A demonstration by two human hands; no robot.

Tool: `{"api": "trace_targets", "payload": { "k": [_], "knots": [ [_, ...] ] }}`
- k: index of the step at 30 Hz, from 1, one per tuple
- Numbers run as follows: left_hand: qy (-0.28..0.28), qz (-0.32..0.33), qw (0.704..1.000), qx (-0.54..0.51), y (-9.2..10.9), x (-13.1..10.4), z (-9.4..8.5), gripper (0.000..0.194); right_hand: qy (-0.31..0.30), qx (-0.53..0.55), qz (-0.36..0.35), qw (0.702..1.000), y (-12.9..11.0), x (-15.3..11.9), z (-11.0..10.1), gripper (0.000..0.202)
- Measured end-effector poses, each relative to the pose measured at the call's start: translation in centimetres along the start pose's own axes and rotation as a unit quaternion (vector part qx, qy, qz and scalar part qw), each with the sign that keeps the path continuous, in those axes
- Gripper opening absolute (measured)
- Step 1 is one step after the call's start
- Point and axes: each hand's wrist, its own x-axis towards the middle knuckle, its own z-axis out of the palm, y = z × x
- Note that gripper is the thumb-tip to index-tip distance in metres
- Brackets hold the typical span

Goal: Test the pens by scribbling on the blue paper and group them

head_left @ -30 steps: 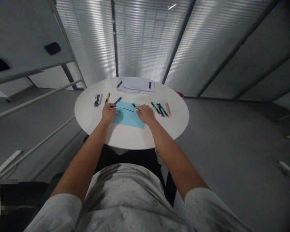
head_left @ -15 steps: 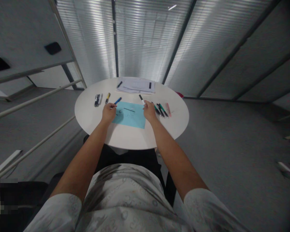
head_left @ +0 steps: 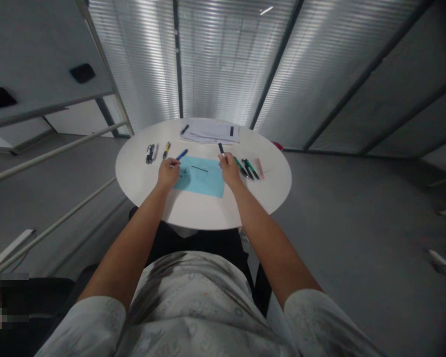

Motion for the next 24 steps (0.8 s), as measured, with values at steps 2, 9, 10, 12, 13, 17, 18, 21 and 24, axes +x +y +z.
{"api": "trace_targets", "payload": {
  "k": [2, 9, 10, 12, 13, 17, 18, 21, 24],
  "knots": [
    [-0.002, -0.004, 1.0, 0.0, 0.1, 0.0, 0.0, 0.018, -0.01, -0.033, -0.029, 0.999, -0.1, -0.4, 0.0, 0.033],
    [-0.006, -0.007, 1.0, -0.005, -0.6, 0.0, 0.2, 0.018, -0.071, -0.174, -0.126, 0.974, -1.1, -1.7, 0.2, 0.037],
    [-0.005, -0.003, 1.0, -0.003, -0.7, 0.0, 0.3, 0.018, -0.09, -0.183, -0.137, 0.969, -1.1, -1.8, 0.3, 0.037],
    [-0.004, 0.002, 1.0, -0.002, -0.7, 0.0, 0.3, 0.018, -0.133, -0.209, -0.151, 0.957, -1.1, -1.8, 0.5, 0.036],
    [-0.004, 0.001, 1.0, -0.002, -0.6, 0.0, 0.3, 0.018, -0.151, -0.227, -0.152, 0.95, -1.1, -1.8, 0.6, 0.036],
    [-0.013, -0.007, 1.0, 0.0, -0.3, -0.1, 0.2, 0.018, -0.185, -0.274, -0.147, 0.932, -0.9, -1.6, 0.8, 0.034],
    [-0.013, -0.006, 1.0, 0.002, -0.3, -0.2, 0.2, 0.018, -0.186, -0.277, -0.148, 0.931, -0.9, -1.6, 0.8, 0.034],
    [-0.01, -0.005, 1.0, 0.005, -0.4, -0.1, 0.3, 0.018, -0.185, -0.28, -0.156, 0.929, -0.8, -1.6, 0.8, 0.034],
    [-0.017, -0.009, 1.0, -0.001, -0.7, 0.0, 0.4, 0.018, -0.185, -0.282, -0.163, 0.927, -0.7, -1.6, 0.9, 0.033]
  ]
}}
